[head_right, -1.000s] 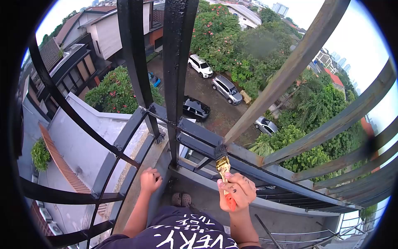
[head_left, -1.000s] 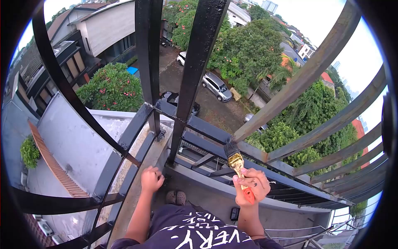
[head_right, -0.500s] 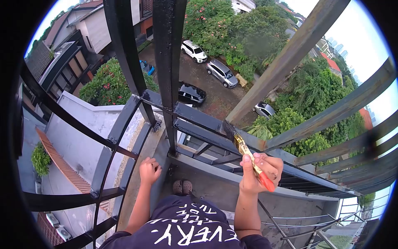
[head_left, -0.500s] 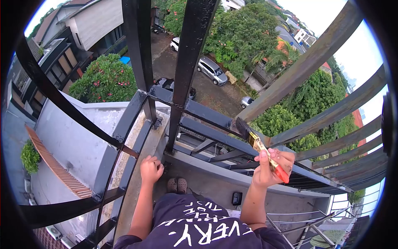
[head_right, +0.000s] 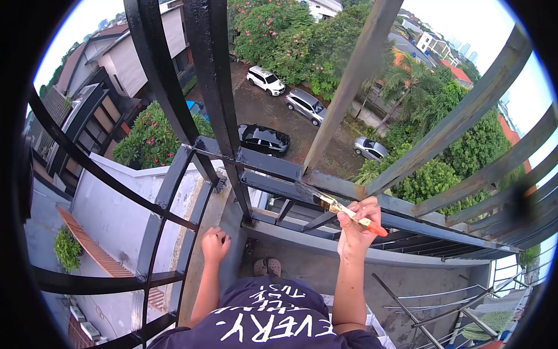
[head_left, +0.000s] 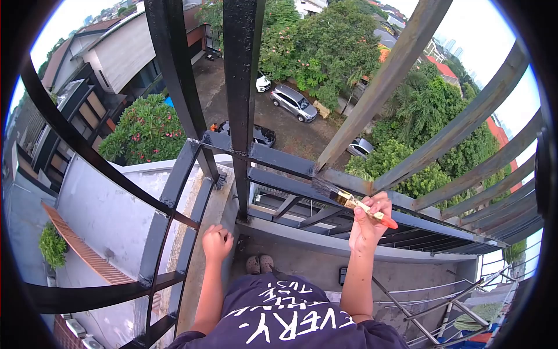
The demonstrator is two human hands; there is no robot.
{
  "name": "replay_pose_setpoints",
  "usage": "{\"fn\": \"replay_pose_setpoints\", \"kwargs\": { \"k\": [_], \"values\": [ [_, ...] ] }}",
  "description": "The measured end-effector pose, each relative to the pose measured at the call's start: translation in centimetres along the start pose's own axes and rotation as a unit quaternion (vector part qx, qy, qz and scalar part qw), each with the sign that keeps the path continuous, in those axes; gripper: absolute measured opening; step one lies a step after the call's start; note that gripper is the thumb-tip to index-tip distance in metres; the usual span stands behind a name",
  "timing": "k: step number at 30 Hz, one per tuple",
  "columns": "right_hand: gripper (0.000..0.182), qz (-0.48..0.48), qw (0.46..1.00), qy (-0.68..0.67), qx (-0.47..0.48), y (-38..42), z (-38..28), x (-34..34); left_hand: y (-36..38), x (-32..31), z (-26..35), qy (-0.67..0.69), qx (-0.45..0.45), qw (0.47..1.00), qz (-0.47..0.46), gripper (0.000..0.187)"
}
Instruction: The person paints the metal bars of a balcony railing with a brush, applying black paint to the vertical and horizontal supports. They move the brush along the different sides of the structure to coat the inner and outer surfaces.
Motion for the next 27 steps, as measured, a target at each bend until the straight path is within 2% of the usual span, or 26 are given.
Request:
{"fn": "replay_pose_setpoints", "kwargs": {
  "k": [3,4,7,8,9,11,12,15,19,20,23,24,27],
  "values": [
    [0.036,-0.008,0.994,0.103,0.029,-0.9,-1.1,1.0,0.1,-0.2,0.0,-0.008,0.007,1.0,-0.015,0.015],
    [0.032,-0.027,0.984,0.158,0.08,-1.6,-1.2,1.2,0.2,-0.2,-0.2,-0.013,0.009,1.0,-0.02,0.015],
    [0.028,-0.081,0.984,0.151,0.057,-2.0,-2.6,0.8,0.2,-0.5,-0.4,-0.015,-0.001,1.0,-0.015,0.014],
    [0.021,-0.105,0.975,0.183,0.071,-2.1,-3.3,0.6,0.2,-0.5,-0.4,-0.017,-0.011,1.0,-0.015,0.014],
    [0.021,-0.121,0.967,0.207,0.084,-2.0,-3.6,0.4,0.2,-0.5,-0.5,-0.02,-0.015,1.0,-0.013,0.013],
    [0.021,-0.152,0.948,0.259,0.106,-1.8,-4.1,0.5,0.1,-0.5,-0.3,-0.024,-0.021,0.999,-0.01,0.013],
    [0.03,-0.184,0.933,0.284,0.12,-1.6,-3.8,1.3,0.1,-0.5,-0.2,-0.033,-0.027,0.999,-0.011,0.012],
    [0.038,-0.212,0.905,0.315,0.194,-1.4,-4.4,0.7,0.2,-0.6,-0.2,-0.033,-0.027,0.999,-0.013,0.012],
    [0.041,-0.288,0.84,0.397,0.235,-1.2,-5.9,-0.7,0.0,-0.6,-0.3,-0.043,-0.017,0.999,-0.024,0.015],
    [0.035,-0.32,0.819,0.41,0.241,-1.4,-6.2,-0.6,-0.1,-0.7,-0.3,-0.047,-0.022,0.998,-0.019,0.015],
    [0.029,-0.411,0.741,0.42,0.325,-2.7,-6.5,-0.3,0.2,-0.8,0.0,-0.049,-0.032,0.998,-0.011,0.016],
    [0.029,-0.413,0.719,0.424,0.363,-3.1,-7.1,-1.0,0.1,-0.6,0.2,-0.045,-0.034,0.998,-0.009,0.016],
    [0.031,-0.417,0.704,0.391,0.422,-3.9,-6.9,-1.3,0.2,-0.4,0.1,-0.038,-0.031,0.999,-0.014,0.014]
  ]
}}
Point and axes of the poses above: each hand's wrist, its own y-axis away from the middle knuckle, its own x-axis out of the back of the hand, z = x × y, the point moved 2 cm from there along -y, towards the middle knuckle, and after that the axes turned 9 degrees about -x, right-handed, at the moved point
